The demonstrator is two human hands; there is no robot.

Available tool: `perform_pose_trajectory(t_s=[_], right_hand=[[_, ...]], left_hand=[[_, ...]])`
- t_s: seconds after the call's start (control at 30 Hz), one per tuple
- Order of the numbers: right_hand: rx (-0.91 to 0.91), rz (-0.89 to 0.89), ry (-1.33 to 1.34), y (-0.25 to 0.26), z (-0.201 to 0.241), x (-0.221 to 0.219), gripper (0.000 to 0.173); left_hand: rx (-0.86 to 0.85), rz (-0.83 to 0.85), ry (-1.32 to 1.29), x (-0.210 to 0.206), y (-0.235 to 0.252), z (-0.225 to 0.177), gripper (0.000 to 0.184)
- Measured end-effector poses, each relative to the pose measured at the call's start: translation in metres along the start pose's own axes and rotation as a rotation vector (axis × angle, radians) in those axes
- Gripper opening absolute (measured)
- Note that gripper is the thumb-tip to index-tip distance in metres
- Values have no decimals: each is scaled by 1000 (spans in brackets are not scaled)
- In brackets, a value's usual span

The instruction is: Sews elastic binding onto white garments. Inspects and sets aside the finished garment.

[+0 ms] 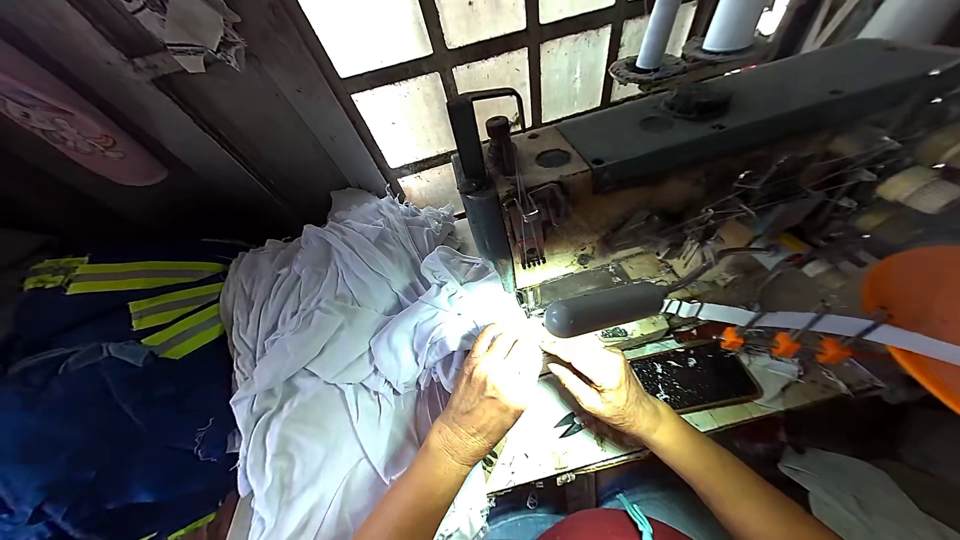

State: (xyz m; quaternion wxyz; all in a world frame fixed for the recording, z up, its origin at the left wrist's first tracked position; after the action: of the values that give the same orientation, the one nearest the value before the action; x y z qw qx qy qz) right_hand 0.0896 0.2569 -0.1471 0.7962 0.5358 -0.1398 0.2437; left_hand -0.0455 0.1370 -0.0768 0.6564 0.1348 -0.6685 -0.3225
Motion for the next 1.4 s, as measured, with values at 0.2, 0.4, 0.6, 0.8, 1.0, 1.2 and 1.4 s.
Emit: perform_pose_trajectory(t_s=[0.2, 0.4, 0.6, 0.8, 1.0, 1.2, 1.4], right_hand=[[-14, 75, -155, -1, 10, 4, 31], [35, 45, -131, -36, 24, 12, 22], [-13, 326, -219, -83, 23, 24, 15], [-69, 318, -226, -81, 16, 2, 13], [-37, 223, -267, -79, 13, -19, 17], [-24, 203, -273, -82, 7, -20, 21], [-29, 214, -268, -85, 7, -19, 24]], left_hand=[[322, 108, -65, -9, 9, 6, 28], [442, 163, -179, -16, -6, 16, 72], [675, 32, -200, 52, -47, 62, 77], [978, 281, -236, 42, -79, 83, 40], [1109, 114, -124, 89, 11, 110, 32], [652, -393, -403, 78, 129, 155, 32], [744, -250, -490, 42, 100, 174, 32]])
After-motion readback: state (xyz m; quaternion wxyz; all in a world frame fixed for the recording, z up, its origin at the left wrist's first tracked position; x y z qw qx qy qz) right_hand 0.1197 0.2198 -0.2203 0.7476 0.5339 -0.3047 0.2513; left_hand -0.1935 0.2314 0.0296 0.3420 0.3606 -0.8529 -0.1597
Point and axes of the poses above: each hand's wrist, its own y-axis towards the middle knuckle, its own x-axis out of the back of the hand, z = x × y, the point moved 2 cm from there along y, towards the middle knuckle, and after that the axes turned 12 degrees about -y, right-handed, at the moved point
